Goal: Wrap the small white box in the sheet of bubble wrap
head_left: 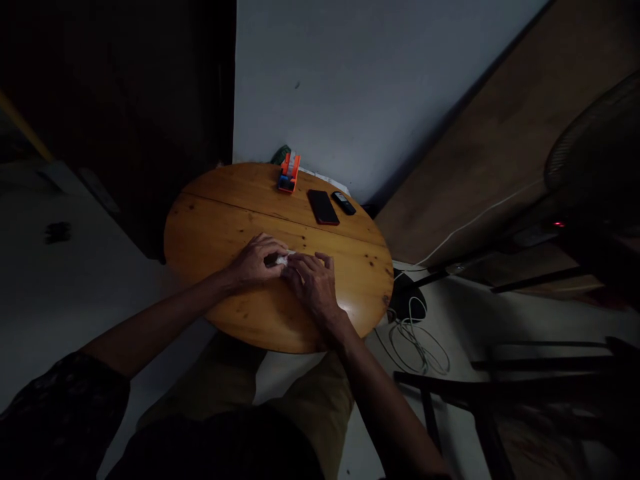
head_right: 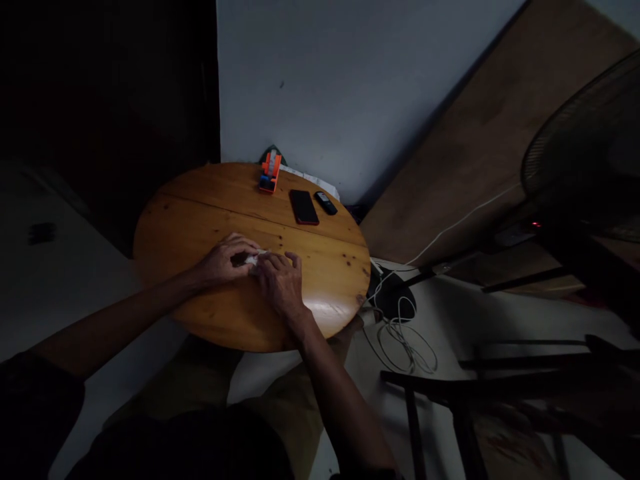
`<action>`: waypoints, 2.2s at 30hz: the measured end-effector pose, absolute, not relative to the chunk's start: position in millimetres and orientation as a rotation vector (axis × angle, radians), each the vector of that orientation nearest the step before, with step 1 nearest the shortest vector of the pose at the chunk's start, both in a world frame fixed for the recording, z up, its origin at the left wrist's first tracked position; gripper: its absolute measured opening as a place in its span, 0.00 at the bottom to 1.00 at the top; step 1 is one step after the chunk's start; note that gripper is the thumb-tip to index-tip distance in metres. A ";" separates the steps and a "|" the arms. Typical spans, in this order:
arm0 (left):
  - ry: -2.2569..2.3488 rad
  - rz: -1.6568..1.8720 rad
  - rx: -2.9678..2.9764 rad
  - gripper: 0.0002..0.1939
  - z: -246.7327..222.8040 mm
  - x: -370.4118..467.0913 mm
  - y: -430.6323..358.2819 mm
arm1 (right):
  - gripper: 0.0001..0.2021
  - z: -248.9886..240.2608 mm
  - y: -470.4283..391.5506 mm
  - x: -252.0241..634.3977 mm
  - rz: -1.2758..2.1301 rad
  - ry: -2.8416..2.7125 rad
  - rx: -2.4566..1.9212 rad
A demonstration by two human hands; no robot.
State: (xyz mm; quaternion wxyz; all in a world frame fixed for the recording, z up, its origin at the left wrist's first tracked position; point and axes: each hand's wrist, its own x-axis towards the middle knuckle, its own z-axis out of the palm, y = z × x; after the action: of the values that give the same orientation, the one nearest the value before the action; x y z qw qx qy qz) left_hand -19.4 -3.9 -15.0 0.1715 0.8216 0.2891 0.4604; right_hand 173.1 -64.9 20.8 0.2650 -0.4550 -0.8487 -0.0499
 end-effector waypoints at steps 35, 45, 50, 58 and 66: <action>1.081 1.146 2.117 0.20 4.4 -28.7 -13.7 | 0.14 13.2 -48.1 195.9 0.266 -2.032 -1.170; 1.105 1.030 2.084 0.29 -3.4 -22.7 -13.0 | 0.08 19.5 -33.9 183.1 0.214 -2.146 -1.198; 1.097 1.006 2.048 0.31 -2.4 -21.6 -13.9 | 0.08 21.1 -29.4 174.7 0.252 -2.056 -1.203; 0.984 1.071 1.957 0.39 -14.0 -21.7 -12.7 | 0.09 29.8 1.6 172.1 0.560 -1.792 -1.229; 0.932 1.110 1.904 0.47 -13.2 -16.7 -13.2 | 0.10 27.2 31.3 170.1 0.799 -1.599 -1.241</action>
State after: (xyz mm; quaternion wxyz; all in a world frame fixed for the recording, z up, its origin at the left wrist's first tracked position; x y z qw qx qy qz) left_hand -16.7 -13.2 -13.2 0.3658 0.7405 0.3625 0.4318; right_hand 170.1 31.3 27.2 0.4641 -0.5052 -0.6509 0.3251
